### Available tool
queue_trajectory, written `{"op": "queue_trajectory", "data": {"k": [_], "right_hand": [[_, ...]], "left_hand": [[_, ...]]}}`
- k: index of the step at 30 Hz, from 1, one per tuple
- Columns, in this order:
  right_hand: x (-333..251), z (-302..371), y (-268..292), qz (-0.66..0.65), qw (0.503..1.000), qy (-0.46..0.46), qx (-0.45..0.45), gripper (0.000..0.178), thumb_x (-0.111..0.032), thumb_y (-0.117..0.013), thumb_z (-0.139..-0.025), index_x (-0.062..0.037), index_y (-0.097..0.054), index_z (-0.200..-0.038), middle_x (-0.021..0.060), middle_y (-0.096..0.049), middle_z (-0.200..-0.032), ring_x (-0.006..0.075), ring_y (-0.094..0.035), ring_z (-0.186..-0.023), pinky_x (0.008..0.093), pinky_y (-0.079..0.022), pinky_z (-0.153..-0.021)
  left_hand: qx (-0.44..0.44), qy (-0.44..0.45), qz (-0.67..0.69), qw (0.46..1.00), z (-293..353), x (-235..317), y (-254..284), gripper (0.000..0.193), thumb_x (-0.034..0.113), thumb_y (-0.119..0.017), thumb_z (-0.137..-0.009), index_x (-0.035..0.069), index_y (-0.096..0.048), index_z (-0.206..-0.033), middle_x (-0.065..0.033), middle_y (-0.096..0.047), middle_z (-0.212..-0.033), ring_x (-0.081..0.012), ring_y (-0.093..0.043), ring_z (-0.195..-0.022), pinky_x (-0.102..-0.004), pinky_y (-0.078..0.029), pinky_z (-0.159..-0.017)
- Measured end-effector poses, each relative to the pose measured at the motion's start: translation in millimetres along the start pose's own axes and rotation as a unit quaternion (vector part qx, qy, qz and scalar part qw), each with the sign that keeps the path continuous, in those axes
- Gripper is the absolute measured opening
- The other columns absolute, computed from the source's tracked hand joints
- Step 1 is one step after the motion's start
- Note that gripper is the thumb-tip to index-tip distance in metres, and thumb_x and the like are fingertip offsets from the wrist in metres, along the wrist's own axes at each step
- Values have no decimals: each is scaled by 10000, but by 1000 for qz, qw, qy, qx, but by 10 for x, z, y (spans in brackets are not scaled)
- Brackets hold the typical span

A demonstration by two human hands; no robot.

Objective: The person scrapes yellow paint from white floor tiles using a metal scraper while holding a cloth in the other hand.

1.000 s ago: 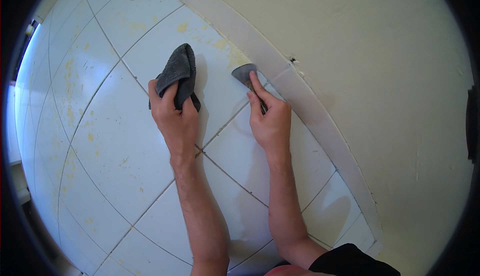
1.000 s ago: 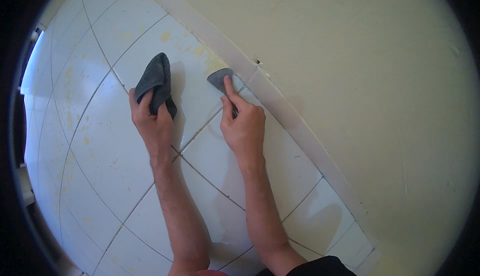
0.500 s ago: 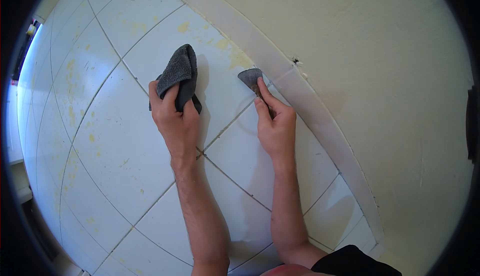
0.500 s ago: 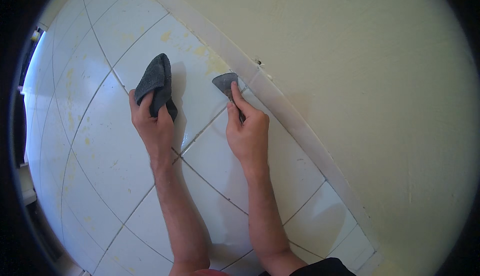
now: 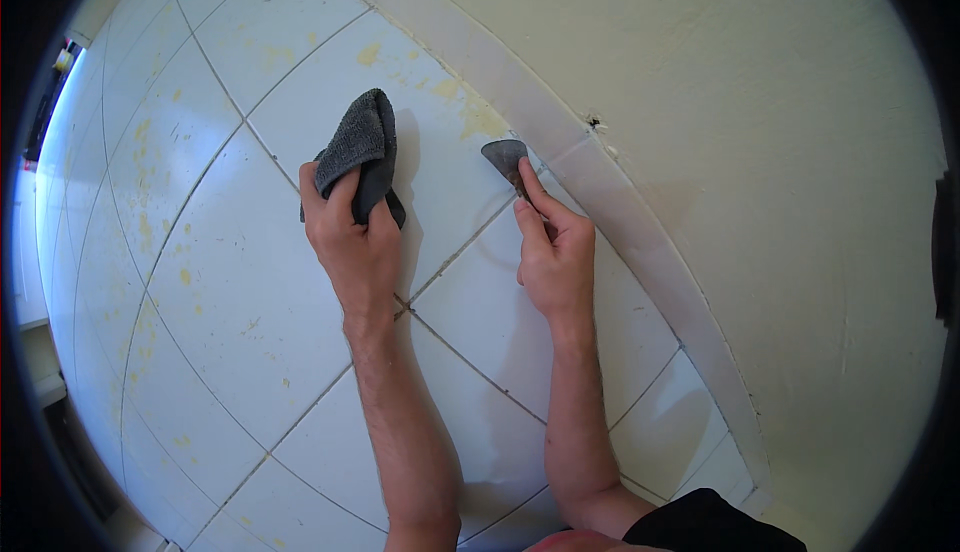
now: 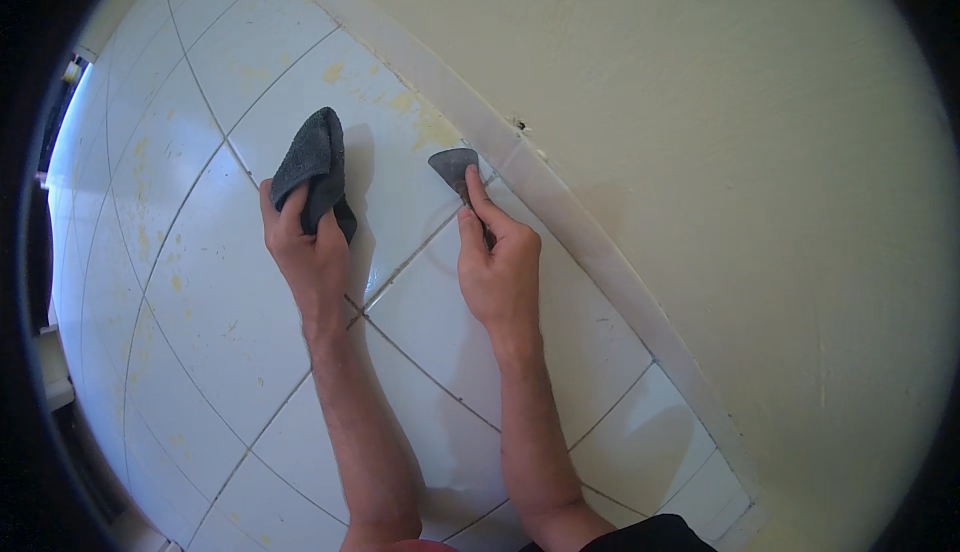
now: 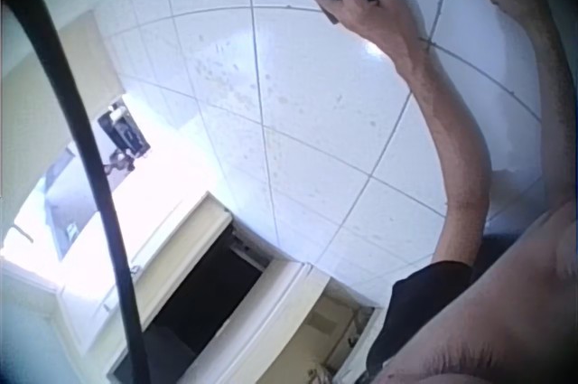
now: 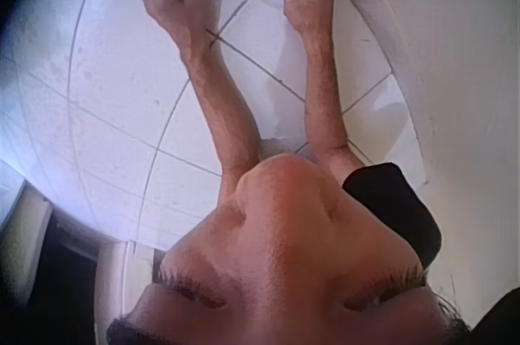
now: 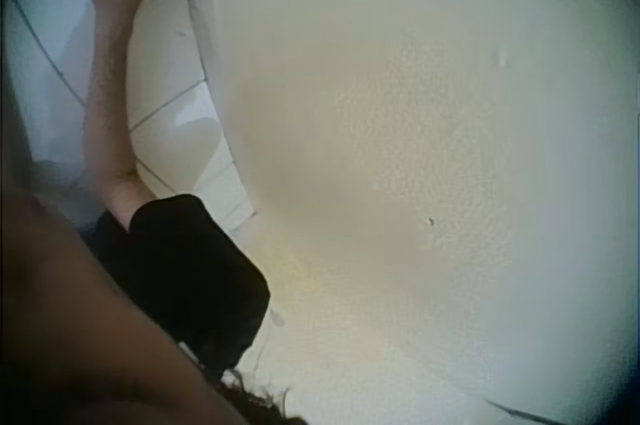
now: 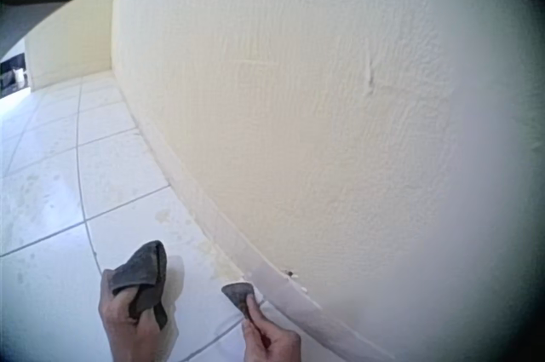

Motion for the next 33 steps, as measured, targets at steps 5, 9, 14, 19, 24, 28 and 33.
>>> {"op": "queue_trajectory", "data": {"k": [5, 9, 14, 19, 24, 28, 33], "right_hand": [[0, -49, -62, -13, 1000, -2, -28, 414, -58, -606, -996, -58, -627, -1409, -63, -424, -678, 46, -334, -612, 245, -334, -538], [-71, -6, -49, -18, 997, 26, -73, 436, -19, -597, -979, -73, -639, -1410, -99, -468, -724, 34, -341, -638, 209, -315, -568], [-66, 39, 79, -200, 962, 0, -189, 486, 22, -599, -916, -20, -638, -1398, -75, -562, -738, 17, -382, -613, 201, -326, -555], [-124, 156, 253, -209, 833, 2, -513, 508, 7, -625, -875, 26, -638, -1383, -44, -584, -686, 16, -359, -513, 220, -301, -477], [-157, 201, 268, -261, 812, 19, -521, 531, 38, -645, -775, 78, -674, -1304, -46, -414, -491, 65, -308, -401, 279, -250, -422], [-113, 221, 343, -258, 811, 14, -526, 532, 53, -635, -778, 84, -665, -1309, -42, -410, -488, 71, -293, -407, 276, -255, -427], [1, 184, 446, -321, 774, 27, -544, 561, 46, -587, -835, 28, -624, -1395, -75, -464, -579, 37, -264, -476, 246, -218, -445]], "left_hand": [[11, 7, 24, 1000, 5, -14, 1, 275, -118, -580, -846, -76, -666, -1103, -145, -561, -1096, -291, -620, -980, -293, -495, -863], [8, 10, 16, 1000, 2, -17, 0, 298, -125, -565, -829, -76, -667, -1104, -143, -563, -1095, -294, -621, -974, -299, -497, -859], [17, -3, 10, 1000, -28, 25, 51, 330, -124, -562, -776, -80, -674, -1083, -162, -575, -1087, -320, -622, -971, -313, -500, -867], [-276, -16, 25, 961, 24, 334, -136, 335, 7, -633, -668, -9, -741, -985, -217, -650, -1184, -398, -680, -1005, -416, -544, -884], [-318, -38, -114, 940, 193, 650, -556, 284, 98, -691, -683, 93, -786, -951, -158, -656, -1192, -389, -704, -860, -473, -574, -735], [-273, -24, -161, 948, 158, 728, -648, 233, 127, -704, -722, 99, -782, -940, -133, -654, -1154, -370, -707, -842, -467, -575, -708], [-246, -74, -185, 949, -20, 498, -809, 195, 121, -741, -731, 70, -761, -919, -193, -636, -1220, -377, -719, -840, -474, -594, -715]]}}
Point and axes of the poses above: each hand's wrist, its own z-axis away from the middle knuckle, its own y-axis out of the back of the hand, x = y × z, the point moved 4 cm from there along -z, towards the middle knuckle
